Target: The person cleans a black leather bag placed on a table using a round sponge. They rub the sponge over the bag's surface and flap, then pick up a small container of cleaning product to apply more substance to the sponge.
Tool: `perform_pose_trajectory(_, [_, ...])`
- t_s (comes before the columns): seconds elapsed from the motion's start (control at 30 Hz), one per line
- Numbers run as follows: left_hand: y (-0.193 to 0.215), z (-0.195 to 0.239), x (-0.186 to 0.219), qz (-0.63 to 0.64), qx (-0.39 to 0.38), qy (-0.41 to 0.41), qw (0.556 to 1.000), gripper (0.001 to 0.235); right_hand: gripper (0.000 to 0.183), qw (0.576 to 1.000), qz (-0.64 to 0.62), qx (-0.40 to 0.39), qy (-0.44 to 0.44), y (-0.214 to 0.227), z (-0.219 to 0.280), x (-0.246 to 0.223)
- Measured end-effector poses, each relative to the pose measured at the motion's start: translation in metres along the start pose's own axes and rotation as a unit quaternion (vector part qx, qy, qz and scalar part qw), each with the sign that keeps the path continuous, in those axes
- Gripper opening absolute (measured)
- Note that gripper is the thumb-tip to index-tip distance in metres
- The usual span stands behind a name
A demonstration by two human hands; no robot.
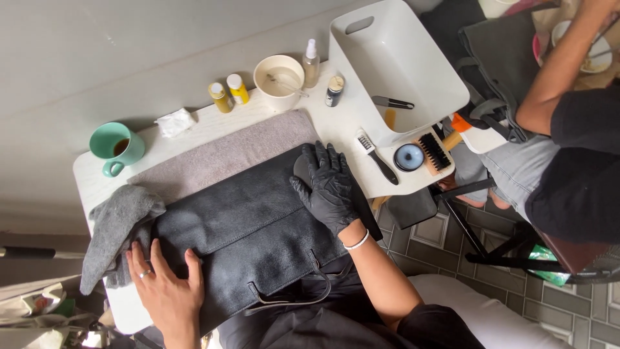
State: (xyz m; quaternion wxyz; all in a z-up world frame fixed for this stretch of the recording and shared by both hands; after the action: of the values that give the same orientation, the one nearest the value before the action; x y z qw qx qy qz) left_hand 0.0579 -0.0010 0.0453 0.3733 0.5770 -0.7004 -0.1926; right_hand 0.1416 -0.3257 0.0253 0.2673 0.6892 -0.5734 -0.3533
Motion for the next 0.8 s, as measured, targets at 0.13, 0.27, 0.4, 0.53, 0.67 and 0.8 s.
perform_pose_trajectory(0.13, [0.002, -0.002, 0.000, 0.008, -0.003, 0.011, 1.000, 0.063, 0.072, 0.999, 0.025, -0.015, -0.015, -0.015, -0.010, 0.000])
perform_pose_trajectory(0.27, [0.001, -0.001, -0.001, 0.010, -0.009, 0.017, 1.000, 0.063, 0.071, 0.999, 0.053, 0.000, 0.009, -0.019, -0.010, -0.001])
perform_pose_trajectory(0.4, [0.001, -0.003, -0.001, 0.009, -0.003, 0.012, 1.000, 0.063, 0.071, 0.999, 0.053, 0.000, 0.008, -0.012, -0.011, -0.005])
perform_pose_trajectory(0.53, [0.001, -0.003, -0.001, 0.010, 0.006, 0.011, 1.000, 0.061, 0.074, 0.998, 0.047, -0.031, -0.010, -0.027, -0.004, -0.002])
perform_pose_trajectory(0.67, [0.001, -0.003, -0.001, 0.013, 0.001, 0.017, 1.000, 0.062, 0.073, 0.999, 0.045, -0.026, -0.006, -0.023, -0.005, -0.004])
perform_pose_trajectory(0.8, [-0.003, -0.002, -0.005, 0.002, -0.021, 0.034, 0.999, 0.064, 0.072, 0.999, 0.042, -0.016, -0.003, -0.017, -0.007, -0.005])
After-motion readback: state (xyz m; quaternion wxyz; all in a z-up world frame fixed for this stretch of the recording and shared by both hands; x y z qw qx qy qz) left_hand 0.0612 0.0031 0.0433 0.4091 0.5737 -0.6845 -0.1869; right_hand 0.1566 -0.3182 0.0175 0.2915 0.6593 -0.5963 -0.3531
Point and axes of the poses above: each hand's wrist, its own z-axis away from the middle knuckle, its own y-axis out of the back of the hand, x = y × z, the point moved 7 cm from there along -z, towards the middle knuckle, and after that the axes turned 15 degrees about x, right-handed, at the moved point
